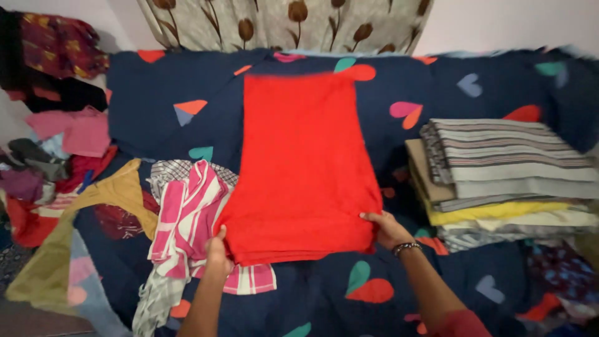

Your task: The person folds several towels and linens on a bed, including a red towel, a pink-and-white striped towel, a checkered towel, and a white towel. Each item is unfolded, folded neatly, and stacked on the bed.

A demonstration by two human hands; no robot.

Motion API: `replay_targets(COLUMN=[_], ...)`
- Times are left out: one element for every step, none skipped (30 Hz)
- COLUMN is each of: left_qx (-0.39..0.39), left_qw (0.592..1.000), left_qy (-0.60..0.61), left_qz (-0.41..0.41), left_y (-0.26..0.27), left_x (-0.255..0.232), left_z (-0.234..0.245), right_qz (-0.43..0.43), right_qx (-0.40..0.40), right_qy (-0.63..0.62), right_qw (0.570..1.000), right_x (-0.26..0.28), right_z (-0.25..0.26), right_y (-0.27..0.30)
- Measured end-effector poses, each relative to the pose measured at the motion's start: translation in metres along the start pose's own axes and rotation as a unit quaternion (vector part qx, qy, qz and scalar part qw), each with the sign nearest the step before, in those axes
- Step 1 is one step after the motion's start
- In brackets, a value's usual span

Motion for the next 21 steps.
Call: replay_targets(left_qx=[0.020, 0.037, 0.054, 0.076, 0.098, 0.129, 0.159, 0.122, 0.084, 0.120, 0.156, 0.111, 0.066, 0.092, 0.118, 0.142, 0.151, 0.162, 0.173, 0.191, 0.209], left_qw=[0.999, 0.997, 0.993, 0.988, 0.981, 0.969, 0.954, 0.959, 0.962, 0.957, 0.949, 0.954, 0.957, 0.952, 0.946, 0.941, 0.938, 0.935, 0.931, 0.930, 0.929], left_qy=[0.016, 0.030, 0.044, 0.073, 0.103, 0.101, 0.099, 0.101, 0.102, 0.135, 0.167, 0.169, 0.171, 0.176, 0.181, 0.181, 0.165, 0.143, 0.122, 0.115, 0.109], left_qz=[-0.032, -0.063, -0.093, -0.112, -0.130, -0.183, -0.235, -0.236, -0.238, -0.228, -0.218, -0.221, -0.223, -0.233, -0.242, -0.249, -0.266, -0.282, -0.298, -0.292, -0.286], left_y=[0.016, 0.031, 0.047, 0.060, 0.074, 0.091, 0.109, 0.128, 0.151, 0.177, 0.203, 0.230, 0.256, 0.279, 0.300, 0.316, 0.328, 0.334, 0.336, 0.332, 0.323], left_x=[-0.007, -0.016, -0.023, -0.032, -0.042, -0.053, -0.065, -0.074, -0.085, -0.095, -0.105, -0.116, -0.126, -0.138, -0.148, -0.157, -0.164, -0.172, -0.182, -0.190, -0.199], left_z=[-0.006, -0.011, -0.014, -0.024, -0.035, -0.044, -0.058, -0.067, -0.075, -0.087, -0.099, -0.103, -0.109, -0.119, -0.127, -0.134, -0.144, -0.156, -0.166, -0.177, -0.188], right_qz=[0.018, 0.033, 0.048, 0.066, 0.084, 0.100, 0.132, 0.158, 0.181, 0.209, 0.222, 0.229, 0.234, 0.239, 0.243, 0.247, 0.274, 0.303, 0.331, 0.334, 0.337], right_qx=[0.009, 0.017, 0.026, 0.017, 0.009, -0.001, 0.036, 0.071, 0.074, 0.081, 0.111, 0.142, 0.173, 0.153, 0.133, 0.109, 0.119, 0.128, 0.135, 0.133, 0.131], right_qy=[-0.002, -0.005, -0.009, -0.014, -0.018, -0.024, -0.025, -0.028, -0.037, -0.040, -0.038, -0.038, -0.037, -0.032, -0.027, -0.027, -0.007, 0.007, 0.022, 0.008, -0.005], right_qw=[1.000, 0.999, 0.998, 0.998, 0.996, 0.995, 0.990, 0.985, 0.980, 0.974, 0.968, 0.962, 0.956, 0.958, 0.960, 0.962, 0.954, 0.944, 0.933, 0.933, 0.932], right_x=[0.005, 0.007, 0.010, 0.017, 0.027, 0.036, 0.053, 0.065, 0.073, 0.091, 0.109, 0.122, 0.132, 0.144, 0.155, 0.162, 0.174, 0.184, 0.194, 0.202, 0.210], right_z=[-0.005, -0.011, -0.016, -0.019, -0.023, -0.027, -0.034, -0.042, -0.050, -0.061, -0.074, -0.089, -0.104, -0.120, -0.134, -0.146, -0.156, -0.163, -0.168, -0.167, -0.162], right_y=[0.019, 0.038, 0.059, 0.077, 0.092, 0.108, 0.121, 0.140, 0.161, 0.179, 0.199, 0.221, 0.245, 0.263, 0.279, 0.293, 0.305, 0.313, 0.316, 0.313, 0.305])
Point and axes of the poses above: each hand's wrist, its own y-axis away from the middle knuckle, its own z-axis out of the back of the hand, x = y × z, the point moved 3 cm from there along -y, towards the middle knuckle, and after that the axes turned 10 degrees about x, right-handed, at the moved point
